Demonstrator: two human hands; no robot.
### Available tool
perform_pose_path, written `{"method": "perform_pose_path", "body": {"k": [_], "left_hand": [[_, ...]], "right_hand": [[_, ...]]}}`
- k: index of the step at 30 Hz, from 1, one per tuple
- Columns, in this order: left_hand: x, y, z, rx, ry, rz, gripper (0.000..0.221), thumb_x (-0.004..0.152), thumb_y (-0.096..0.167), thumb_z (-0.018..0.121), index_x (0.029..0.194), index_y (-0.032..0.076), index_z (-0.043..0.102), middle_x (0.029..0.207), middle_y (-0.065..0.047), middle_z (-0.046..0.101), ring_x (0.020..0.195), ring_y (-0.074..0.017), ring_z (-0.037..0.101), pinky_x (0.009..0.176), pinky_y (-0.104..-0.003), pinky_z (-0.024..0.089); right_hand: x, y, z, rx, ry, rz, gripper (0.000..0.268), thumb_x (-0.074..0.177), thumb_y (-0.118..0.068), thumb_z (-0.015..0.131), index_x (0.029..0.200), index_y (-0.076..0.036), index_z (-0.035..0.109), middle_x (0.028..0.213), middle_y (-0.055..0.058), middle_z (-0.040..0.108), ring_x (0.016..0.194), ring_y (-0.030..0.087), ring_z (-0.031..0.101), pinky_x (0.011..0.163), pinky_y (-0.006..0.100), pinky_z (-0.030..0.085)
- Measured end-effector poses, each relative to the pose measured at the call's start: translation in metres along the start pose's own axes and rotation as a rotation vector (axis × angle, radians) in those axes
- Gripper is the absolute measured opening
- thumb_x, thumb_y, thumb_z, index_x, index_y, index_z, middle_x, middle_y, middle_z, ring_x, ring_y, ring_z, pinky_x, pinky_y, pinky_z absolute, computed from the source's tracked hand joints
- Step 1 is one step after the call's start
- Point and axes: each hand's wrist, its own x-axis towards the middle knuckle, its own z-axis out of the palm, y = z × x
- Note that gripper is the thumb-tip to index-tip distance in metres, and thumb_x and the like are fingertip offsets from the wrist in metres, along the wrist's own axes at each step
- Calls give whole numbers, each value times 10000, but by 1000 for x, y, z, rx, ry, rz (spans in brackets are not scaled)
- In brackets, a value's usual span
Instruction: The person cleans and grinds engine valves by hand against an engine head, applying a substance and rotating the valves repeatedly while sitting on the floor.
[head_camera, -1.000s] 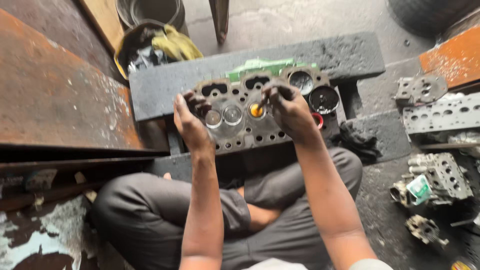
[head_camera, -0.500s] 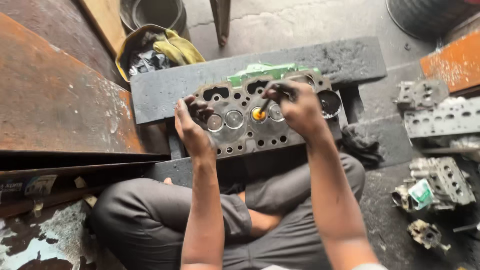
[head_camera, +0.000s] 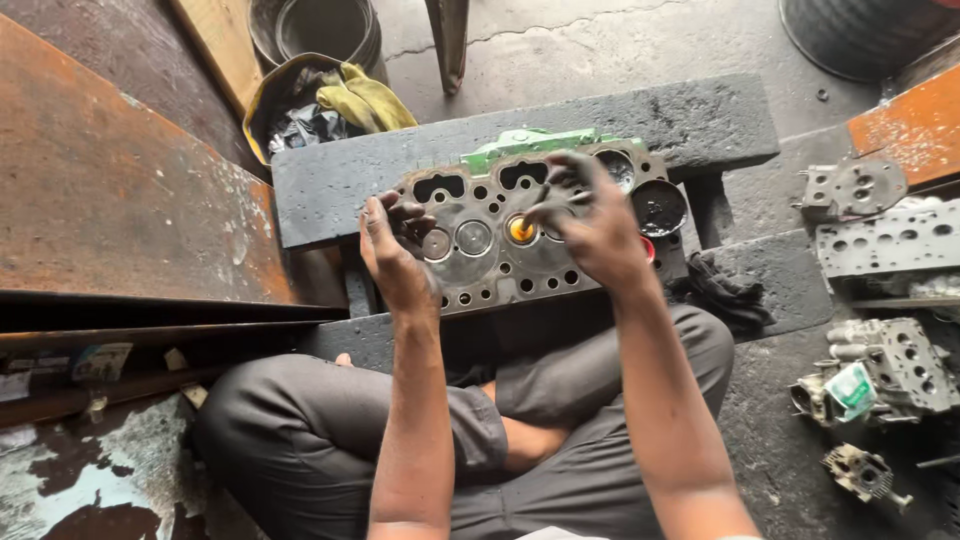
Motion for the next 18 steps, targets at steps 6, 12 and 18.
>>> {"method": "perform_pose_path", "body": {"k": [6, 12, 18], "left_hand": [[-2, -5, 2, -45, -16, -5, 413, 1066, 392, 481, 1106, -1, 600, 857, -81, 630, 755, -172, 601, 728, -312, 515], [0, -8, -3, -18, 18, -16, 395, 1065, 371, 483, 1104, -2, 608, 855, -73, 626, 750, -174, 601, 727, -312, 512], [-2, -10, -4, 1, 15, 0, 405, 1072, 380, 488, 1095, -5, 611, 838, -86, 630, 747, -178, 608, 723, -309, 516]], "right_hand": [[-8, -17, -13, 50, -99, 68, 350, 891, 102, 552, 1137, -35, 760, 1051, 107, 770, 999, 214, 765, 927, 325, 612], [1, -14, -4, 420, -88, 45, 112, 1026, 77, 657, 1069, 20, 743, 996, 121, 728, 943, 181, 660, 882, 278, 547], [-4, 10, -2, 564, -90, 94, 374, 841, 106, 470, 1068, -38, 731, 1010, 69, 722, 974, 177, 674, 895, 284, 550]]}}
